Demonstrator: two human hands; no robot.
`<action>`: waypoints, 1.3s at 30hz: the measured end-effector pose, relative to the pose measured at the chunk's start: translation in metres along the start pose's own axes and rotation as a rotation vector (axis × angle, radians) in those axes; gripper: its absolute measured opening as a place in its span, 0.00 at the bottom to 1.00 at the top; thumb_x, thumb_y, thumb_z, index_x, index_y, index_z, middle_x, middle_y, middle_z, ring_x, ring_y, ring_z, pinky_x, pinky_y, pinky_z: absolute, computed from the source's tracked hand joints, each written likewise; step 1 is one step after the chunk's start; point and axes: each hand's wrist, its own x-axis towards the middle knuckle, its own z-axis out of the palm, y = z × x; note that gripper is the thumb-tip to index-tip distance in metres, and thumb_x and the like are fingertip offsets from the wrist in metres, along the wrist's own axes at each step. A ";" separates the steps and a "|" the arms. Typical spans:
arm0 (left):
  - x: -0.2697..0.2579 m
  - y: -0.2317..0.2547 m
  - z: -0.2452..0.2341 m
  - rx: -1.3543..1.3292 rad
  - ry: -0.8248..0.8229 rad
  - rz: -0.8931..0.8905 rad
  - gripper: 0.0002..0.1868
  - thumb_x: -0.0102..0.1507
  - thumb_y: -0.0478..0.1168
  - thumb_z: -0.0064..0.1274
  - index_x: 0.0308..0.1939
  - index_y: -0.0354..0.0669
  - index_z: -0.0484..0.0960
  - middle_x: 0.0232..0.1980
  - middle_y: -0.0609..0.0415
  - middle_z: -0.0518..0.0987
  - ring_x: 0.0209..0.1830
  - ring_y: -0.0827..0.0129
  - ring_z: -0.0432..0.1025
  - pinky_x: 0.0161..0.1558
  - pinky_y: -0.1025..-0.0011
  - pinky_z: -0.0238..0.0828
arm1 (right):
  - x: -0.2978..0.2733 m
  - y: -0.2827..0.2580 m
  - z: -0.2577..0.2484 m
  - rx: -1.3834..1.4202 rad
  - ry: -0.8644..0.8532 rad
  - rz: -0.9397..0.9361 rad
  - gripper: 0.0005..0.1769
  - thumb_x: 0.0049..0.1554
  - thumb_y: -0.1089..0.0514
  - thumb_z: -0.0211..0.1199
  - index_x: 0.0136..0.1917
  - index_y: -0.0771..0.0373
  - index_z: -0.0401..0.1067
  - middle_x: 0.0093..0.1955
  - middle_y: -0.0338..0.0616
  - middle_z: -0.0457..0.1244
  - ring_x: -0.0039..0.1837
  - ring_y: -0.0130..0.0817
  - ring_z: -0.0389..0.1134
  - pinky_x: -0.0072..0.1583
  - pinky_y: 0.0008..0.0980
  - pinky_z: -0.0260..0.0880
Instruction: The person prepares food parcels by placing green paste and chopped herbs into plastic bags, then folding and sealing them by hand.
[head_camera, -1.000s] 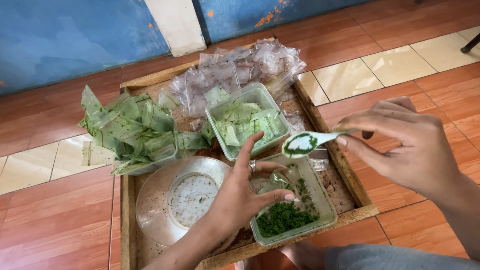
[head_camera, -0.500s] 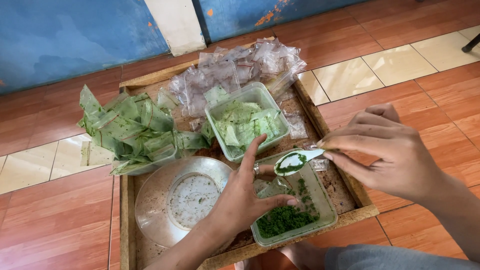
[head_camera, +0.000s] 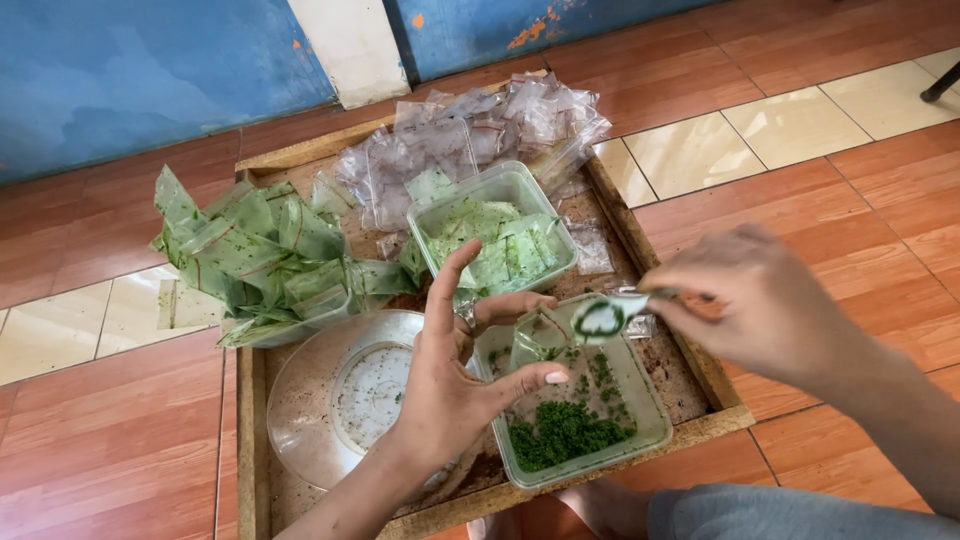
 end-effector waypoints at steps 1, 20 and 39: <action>0.000 0.001 0.001 -0.001 0.000 -0.001 0.58 0.55 0.40 0.70 0.77 0.41 0.44 0.56 0.42 0.83 0.58 0.57 0.80 0.66 0.58 0.79 | -0.001 0.000 0.010 0.000 -0.001 0.001 0.12 0.50 0.59 0.71 0.48 0.47 0.81 0.35 0.26 0.73 0.36 0.22 0.71 0.59 0.39 0.67; -0.001 0.018 -0.001 -0.107 -0.061 -0.040 0.56 0.55 0.41 0.68 0.77 0.41 0.45 0.57 0.41 0.81 0.64 0.57 0.77 0.71 0.59 0.74 | -0.004 -0.022 0.105 -0.608 -0.306 -0.197 0.15 0.47 0.63 0.70 0.49 0.55 0.76 0.48 0.47 0.71 0.45 0.45 0.72 0.54 0.47 0.68; -0.005 0.026 -0.007 -0.043 -0.054 -0.028 0.54 0.56 0.45 0.66 0.77 0.40 0.46 0.74 0.42 0.67 0.68 0.55 0.75 0.71 0.58 0.75 | -0.002 -0.033 0.140 -0.200 -0.121 -0.239 0.04 0.56 0.63 0.62 0.39 0.59 0.76 0.49 0.47 0.69 0.48 0.41 0.68 0.55 0.45 0.65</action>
